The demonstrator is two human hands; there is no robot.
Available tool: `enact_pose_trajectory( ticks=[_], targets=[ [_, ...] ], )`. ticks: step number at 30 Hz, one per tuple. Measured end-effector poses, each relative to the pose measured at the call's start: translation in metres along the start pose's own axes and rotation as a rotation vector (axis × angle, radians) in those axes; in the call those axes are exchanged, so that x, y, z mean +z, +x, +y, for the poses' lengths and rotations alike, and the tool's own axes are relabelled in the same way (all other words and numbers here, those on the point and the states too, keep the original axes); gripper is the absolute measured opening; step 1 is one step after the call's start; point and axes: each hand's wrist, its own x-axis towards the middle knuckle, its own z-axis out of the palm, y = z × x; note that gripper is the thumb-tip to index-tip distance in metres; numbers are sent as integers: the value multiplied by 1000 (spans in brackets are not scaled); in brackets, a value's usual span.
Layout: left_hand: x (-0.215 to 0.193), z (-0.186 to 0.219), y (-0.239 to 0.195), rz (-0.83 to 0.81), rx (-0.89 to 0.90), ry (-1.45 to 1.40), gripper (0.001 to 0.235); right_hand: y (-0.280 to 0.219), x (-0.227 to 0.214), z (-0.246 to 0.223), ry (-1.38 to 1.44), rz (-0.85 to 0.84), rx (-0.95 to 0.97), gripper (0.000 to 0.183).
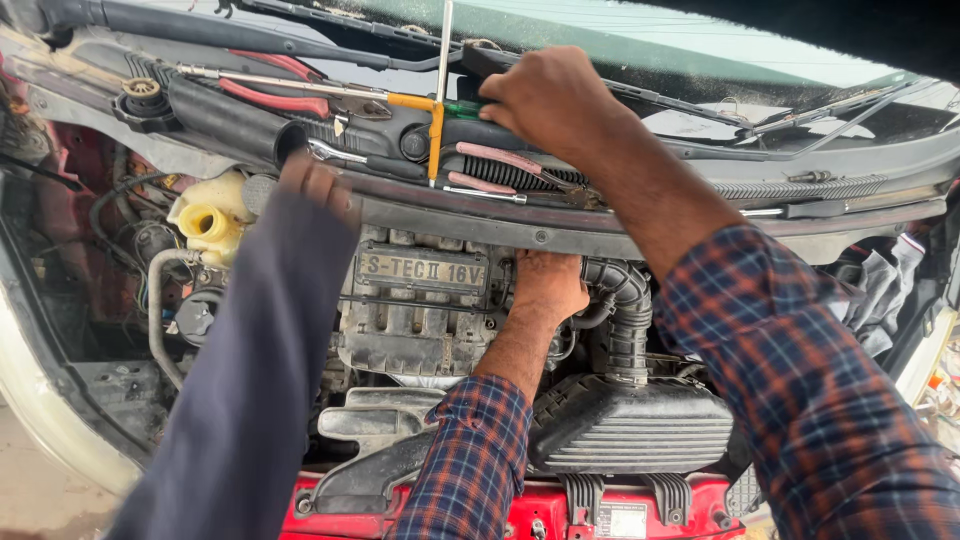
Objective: The person works under the hood of a red car, using a screwdriver to loosen a hose clamp and then repositioning the air filter box. The person also handles a rubber hose and secures the air filter box with clips.
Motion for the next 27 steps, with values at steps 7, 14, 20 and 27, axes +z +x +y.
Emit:
enact_pose_trajectory(
  ticks=[7,14,20,27],
  targets=[
    [-3,0,-2,-19,-8,-45,78,16,-9,-2,-116,-77,-34,31],
    [-3,-1,-2,3,-9,-75,74,1,-20,16,-60,-77,37,38],
    [-3,0,-1,18,-11,-56,78,9,-28,13,-162,-74,-49,21],
    [-2,-1,2,-46,0,-40,83,3,-22,11,-150,36,-109,40]
  ],
)
